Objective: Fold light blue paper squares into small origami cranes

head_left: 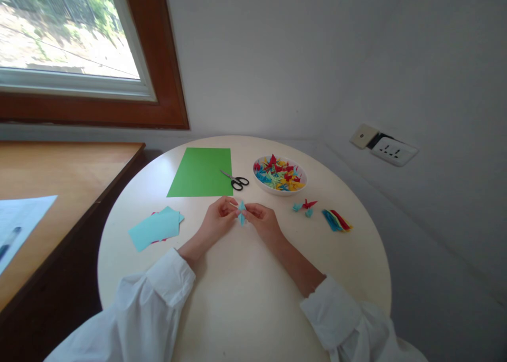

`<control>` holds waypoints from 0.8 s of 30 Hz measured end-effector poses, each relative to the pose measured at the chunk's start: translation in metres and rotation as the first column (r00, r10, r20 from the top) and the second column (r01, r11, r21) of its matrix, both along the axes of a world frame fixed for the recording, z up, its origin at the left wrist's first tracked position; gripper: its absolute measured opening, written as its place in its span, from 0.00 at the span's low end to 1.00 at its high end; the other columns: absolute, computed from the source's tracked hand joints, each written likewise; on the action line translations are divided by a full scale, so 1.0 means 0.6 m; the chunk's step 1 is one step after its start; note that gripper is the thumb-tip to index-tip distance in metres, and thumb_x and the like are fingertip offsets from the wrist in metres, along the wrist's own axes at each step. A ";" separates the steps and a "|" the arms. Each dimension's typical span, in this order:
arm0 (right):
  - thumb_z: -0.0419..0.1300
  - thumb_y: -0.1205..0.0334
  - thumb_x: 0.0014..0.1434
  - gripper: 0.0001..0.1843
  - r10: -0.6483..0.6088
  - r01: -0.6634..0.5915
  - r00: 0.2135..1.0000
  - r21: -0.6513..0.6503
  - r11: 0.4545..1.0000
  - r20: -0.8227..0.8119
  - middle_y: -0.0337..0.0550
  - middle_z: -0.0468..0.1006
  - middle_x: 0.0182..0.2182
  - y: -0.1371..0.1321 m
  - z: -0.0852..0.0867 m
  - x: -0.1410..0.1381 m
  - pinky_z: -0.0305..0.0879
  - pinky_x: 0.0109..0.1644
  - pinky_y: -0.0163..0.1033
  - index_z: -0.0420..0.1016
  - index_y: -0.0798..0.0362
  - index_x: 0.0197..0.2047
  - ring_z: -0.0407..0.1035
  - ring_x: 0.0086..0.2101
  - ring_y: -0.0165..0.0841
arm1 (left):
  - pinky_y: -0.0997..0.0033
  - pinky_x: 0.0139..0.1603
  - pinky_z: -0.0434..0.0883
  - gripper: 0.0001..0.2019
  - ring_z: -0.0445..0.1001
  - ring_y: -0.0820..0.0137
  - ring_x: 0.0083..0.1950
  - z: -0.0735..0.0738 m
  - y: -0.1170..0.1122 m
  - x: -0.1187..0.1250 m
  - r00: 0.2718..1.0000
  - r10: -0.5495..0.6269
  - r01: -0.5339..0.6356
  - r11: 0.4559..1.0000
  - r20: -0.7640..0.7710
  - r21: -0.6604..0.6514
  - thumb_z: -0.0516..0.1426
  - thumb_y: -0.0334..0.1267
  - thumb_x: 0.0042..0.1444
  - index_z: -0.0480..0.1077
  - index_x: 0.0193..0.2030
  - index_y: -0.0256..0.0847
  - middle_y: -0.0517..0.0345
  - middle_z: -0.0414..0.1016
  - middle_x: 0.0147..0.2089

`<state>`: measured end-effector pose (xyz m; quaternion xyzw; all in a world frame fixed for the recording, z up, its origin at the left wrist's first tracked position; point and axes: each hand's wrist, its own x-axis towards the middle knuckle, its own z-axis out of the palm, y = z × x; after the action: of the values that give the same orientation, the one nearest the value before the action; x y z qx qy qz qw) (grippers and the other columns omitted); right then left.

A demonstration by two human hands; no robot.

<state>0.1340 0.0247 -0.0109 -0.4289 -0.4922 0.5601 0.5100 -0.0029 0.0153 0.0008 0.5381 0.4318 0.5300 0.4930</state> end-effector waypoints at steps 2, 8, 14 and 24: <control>0.65 0.55 0.39 0.11 0.015 -0.016 0.999 0.035 0.999 0.045 0.37 0.76 0.21 -0.001 0.001 0.000 0.62 0.31 0.35 0.74 0.53 0.24 0.67 0.24 0.28 | 0.76 0.27 0.64 0.15 0.69 0.75 0.25 0.001 0.000 0.000 1.000 0.007 -0.007 1.000 -0.008 0.001 0.63 0.44 0.41 0.66 0.30 0.37 0.63 0.70 0.22; 0.63 0.52 0.42 0.12 0.020 -0.028 0.996 0.089 0.996 0.091 0.36 0.72 0.18 -0.003 0.000 0.001 0.58 0.27 0.33 0.71 0.53 0.21 0.63 0.21 0.27 | 0.74 0.31 0.66 0.15 0.71 0.73 0.28 0.003 -0.002 0.001 0.999 -0.039 0.037 0.997 -0.020 -0.072 0.63 0.45 0.41 0.69 0.30 0.35 0.57 0.74 0.26; 0.62 0.52 0.43 0.13 0.008 -0.023 0.992 0.113 0.993 0.126 0.35 0.70 0.17 -0.004 -0.001 0.002 0.56 0.26 0.33 0.69 0.53 0.20 0.61 0.20 0.26 | 0.76 0.27 0.63 0.13 0.68 0.75 0.25 -0.002 -0.002 0.002 0.997 -0.066 0.062 0.994 -0.037 -0.091 0.63 0.43 0.41 0.69 0.27 0.34 0.58 0.72 0.24; 0.62 0.47 0.43 0.17 0.075 -0.102 0.975 0.120 0.987 0.210 0.35 0.68 0.16 -0.010 0.005 0.001 0.54 0.24 0.33 0.67 0.53 0.19 0.58 0.20 0.26 | 0.75 0.28 0.63 0.14 0.66 0.75 0.25 0.003 -0.006 0.000 0.996 -0.087 0.089 0.991 0.020 -0.096 0.61 0.46 0.43 0.69 0.26 0.35 0.60 0.69 0.23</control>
<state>0.1349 0.0186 -0.0081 -0.4275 -0.5964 0.5019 0.4579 -0.0027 0.0120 0.0028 0.5279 0.4290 0.4904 0.5448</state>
